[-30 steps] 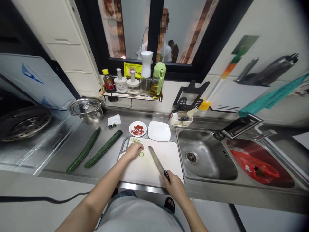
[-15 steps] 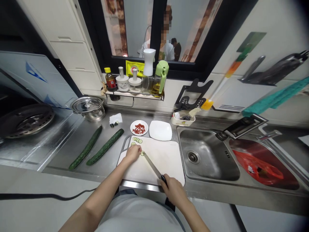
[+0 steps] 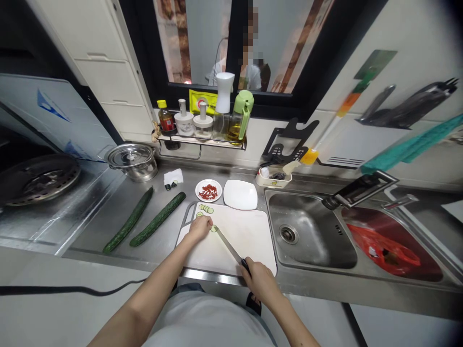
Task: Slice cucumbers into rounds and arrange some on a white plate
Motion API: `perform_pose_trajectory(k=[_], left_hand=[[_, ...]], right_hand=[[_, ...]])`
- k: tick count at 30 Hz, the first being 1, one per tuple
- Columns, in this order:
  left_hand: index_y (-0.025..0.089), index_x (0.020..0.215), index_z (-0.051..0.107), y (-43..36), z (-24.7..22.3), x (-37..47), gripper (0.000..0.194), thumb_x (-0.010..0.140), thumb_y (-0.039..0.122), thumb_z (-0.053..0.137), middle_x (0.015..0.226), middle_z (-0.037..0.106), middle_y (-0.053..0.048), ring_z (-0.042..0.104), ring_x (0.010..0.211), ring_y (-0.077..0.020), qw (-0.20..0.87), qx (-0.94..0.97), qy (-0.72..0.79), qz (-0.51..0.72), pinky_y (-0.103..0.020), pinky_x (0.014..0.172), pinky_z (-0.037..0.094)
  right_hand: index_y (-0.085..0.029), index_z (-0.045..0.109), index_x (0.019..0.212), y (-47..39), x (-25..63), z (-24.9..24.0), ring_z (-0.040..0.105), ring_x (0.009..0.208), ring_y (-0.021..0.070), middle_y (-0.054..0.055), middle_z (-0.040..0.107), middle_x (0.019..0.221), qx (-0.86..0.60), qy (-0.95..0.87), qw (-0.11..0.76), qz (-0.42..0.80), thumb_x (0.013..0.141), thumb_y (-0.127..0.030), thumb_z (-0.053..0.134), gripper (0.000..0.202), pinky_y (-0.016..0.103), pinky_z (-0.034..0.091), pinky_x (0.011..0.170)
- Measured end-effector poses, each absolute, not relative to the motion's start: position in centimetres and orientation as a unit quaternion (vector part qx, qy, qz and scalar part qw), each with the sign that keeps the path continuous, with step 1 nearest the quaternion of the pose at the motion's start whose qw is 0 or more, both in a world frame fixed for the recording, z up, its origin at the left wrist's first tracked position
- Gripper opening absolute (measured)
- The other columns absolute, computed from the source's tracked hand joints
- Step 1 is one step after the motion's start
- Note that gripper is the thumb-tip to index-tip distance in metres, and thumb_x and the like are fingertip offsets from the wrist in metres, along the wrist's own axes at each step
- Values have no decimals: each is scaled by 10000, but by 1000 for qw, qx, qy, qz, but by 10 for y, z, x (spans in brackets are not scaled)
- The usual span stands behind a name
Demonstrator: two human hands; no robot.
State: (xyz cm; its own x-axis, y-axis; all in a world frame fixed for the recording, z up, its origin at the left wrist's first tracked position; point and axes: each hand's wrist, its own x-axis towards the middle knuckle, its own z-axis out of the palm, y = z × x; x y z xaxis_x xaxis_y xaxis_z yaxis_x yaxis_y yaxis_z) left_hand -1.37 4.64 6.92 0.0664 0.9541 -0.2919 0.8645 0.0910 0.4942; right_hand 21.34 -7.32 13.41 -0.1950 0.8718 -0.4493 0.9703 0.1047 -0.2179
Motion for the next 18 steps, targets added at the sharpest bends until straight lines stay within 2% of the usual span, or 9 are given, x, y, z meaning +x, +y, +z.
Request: perform_pose_trajectory(k=[10,18], left_hand=[[191,830,689,48,64,-16,194,756,117,525,876,687,-46,607,876,-174,295,672,673,91,-241,723,414],[190,823,685,48,68,-15,188,762,102,531,865,682,-37,607,860,-161,300,671,672,91,-230,722,414]], right_hand=[[-182,576,975,-64,220,139,638,860,208,97,684,903,599,757,136,-223,953,-329,335,283,262,326,638],[-183,585,1018,-56,226,140,642,867,205,97,685,894,590,761,148,-225,945,-324,353,281,254,336,641]])
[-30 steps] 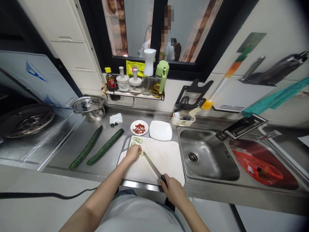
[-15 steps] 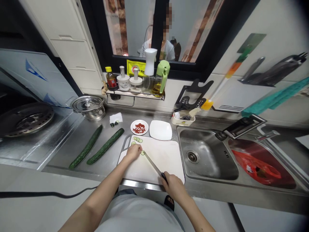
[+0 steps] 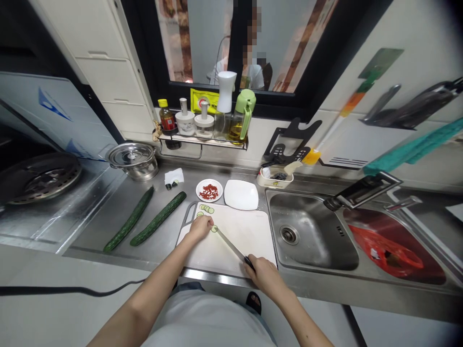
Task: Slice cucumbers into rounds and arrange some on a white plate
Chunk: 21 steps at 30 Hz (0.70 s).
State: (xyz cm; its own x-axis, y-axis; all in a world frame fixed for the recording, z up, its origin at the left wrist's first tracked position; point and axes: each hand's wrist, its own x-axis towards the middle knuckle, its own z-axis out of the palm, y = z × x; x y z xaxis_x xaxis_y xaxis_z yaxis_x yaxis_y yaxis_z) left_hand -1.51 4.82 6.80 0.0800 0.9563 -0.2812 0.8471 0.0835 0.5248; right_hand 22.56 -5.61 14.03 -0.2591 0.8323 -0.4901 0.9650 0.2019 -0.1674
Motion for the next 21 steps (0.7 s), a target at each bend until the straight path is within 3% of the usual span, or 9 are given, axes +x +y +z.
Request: perform_pose_trajectory(k=[21], left_hand=[[186,846,697,44,65,-14,224,762,113,503,920,692,-53,614,902,-182,286,671,677,100,-246,741,414]], right_hand=[[-146,581,1052,-46,222,140,644,923,231,149,679,998,574,761,189,-238,953,-326,332,324,276,388,697]])
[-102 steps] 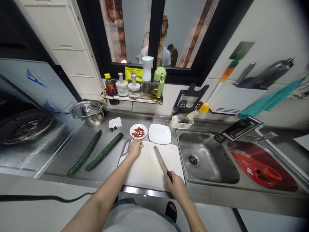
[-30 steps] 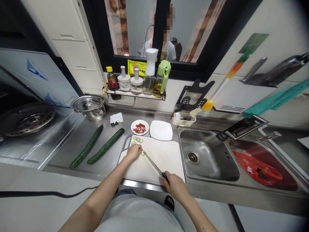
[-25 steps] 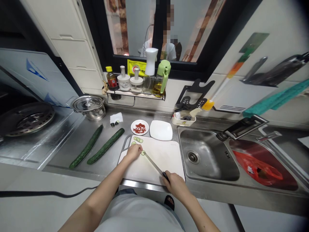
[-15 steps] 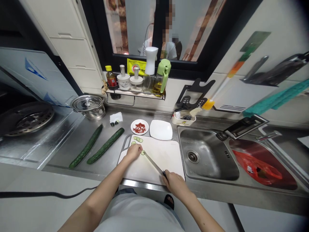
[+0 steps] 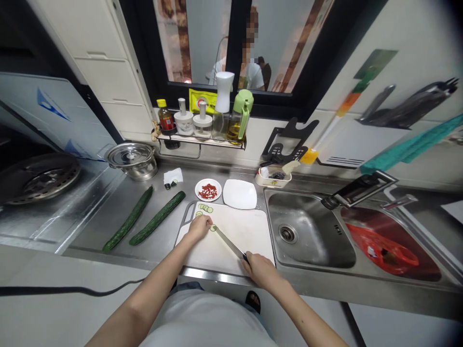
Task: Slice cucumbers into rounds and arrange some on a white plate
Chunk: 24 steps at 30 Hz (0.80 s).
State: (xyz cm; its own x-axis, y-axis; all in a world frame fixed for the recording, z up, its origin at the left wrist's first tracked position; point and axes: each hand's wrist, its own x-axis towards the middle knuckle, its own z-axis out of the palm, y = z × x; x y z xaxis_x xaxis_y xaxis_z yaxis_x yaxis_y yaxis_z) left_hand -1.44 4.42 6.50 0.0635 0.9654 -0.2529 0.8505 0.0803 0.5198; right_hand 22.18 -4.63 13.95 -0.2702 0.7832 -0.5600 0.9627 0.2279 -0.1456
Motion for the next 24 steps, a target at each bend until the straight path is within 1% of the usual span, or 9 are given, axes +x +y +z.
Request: perform_pose_trajectory(k=[11,15,20,24], left_hand=[[193,850,703,45,63,-16,195,786,164,522,913,692,-51,620,902,-187,299,659,683,105,-252,748,423],[190,877,697,42,60,-15,200,805,168,513,920,687,-58,614,924,-188,297,661,681,111,-256,780,426],[177,979,670,33,50,-10,241,817,133,498,1000,675,-72,584,1012,-191,266,646,700,149,-267,863,412],[174,962,669,28,45,-7,214,830,146,502,1001,668,-70,584,992,-186,269,636,704,164,-272,875,412]], right_hand=[[-139,586,1061,-43,213,143,643,944,241,156,677,1010,574,759,187,-243,943,-299,350,309,289,409,727],[-138,589,1057,-43,212,146,639,950,241,156,674,1017,578,756,189,-242,943,-299,353,308,292,409,735],[-134,588,1066,-44,210,149,636,955,238,155,672,1029,577,754,197,-244,942,-295,350,313,290,408,740],[-134,588,1074,-45,210,148,635,961,236,154,673,1027,576,755,199,-241,942,-296,347,320,288,408,740]])
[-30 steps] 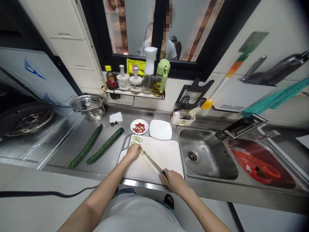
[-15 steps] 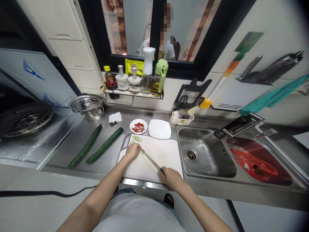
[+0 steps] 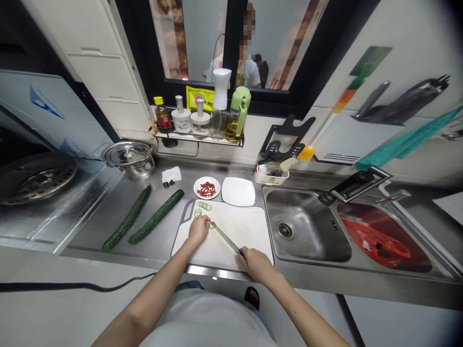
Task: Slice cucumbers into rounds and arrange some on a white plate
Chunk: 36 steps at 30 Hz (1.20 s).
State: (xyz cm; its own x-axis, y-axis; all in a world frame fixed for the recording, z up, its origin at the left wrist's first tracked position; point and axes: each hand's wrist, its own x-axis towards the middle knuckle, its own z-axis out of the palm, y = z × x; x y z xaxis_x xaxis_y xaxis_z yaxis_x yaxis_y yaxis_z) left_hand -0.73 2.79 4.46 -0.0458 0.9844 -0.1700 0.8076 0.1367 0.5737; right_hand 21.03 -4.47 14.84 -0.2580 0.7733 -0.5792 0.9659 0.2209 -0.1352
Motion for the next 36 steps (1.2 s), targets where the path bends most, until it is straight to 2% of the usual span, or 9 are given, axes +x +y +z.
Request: perform_pose_trajectory(k=[24,36], left_hand=[[183,907,693,31,47,-7,193,808,139,533,971,688,-58,610,914,-167,297,612,718,149,-247,804,428],[174,919,698,31,48,-7,220,834,158,497,1008,683,-68,602,983,-192,295,614,717,150,-267,852,423]], right_hand=[[-137,589,1076,-47,213,151,647,939,239,158,679,1001,577,754,206,-238,945,-292,328,331,284,410,707],[-137,598,1083,-40,210,149,644,956,243,157,681,1016,566,767,203,-222,941,-304,356,327,298,425,742]])
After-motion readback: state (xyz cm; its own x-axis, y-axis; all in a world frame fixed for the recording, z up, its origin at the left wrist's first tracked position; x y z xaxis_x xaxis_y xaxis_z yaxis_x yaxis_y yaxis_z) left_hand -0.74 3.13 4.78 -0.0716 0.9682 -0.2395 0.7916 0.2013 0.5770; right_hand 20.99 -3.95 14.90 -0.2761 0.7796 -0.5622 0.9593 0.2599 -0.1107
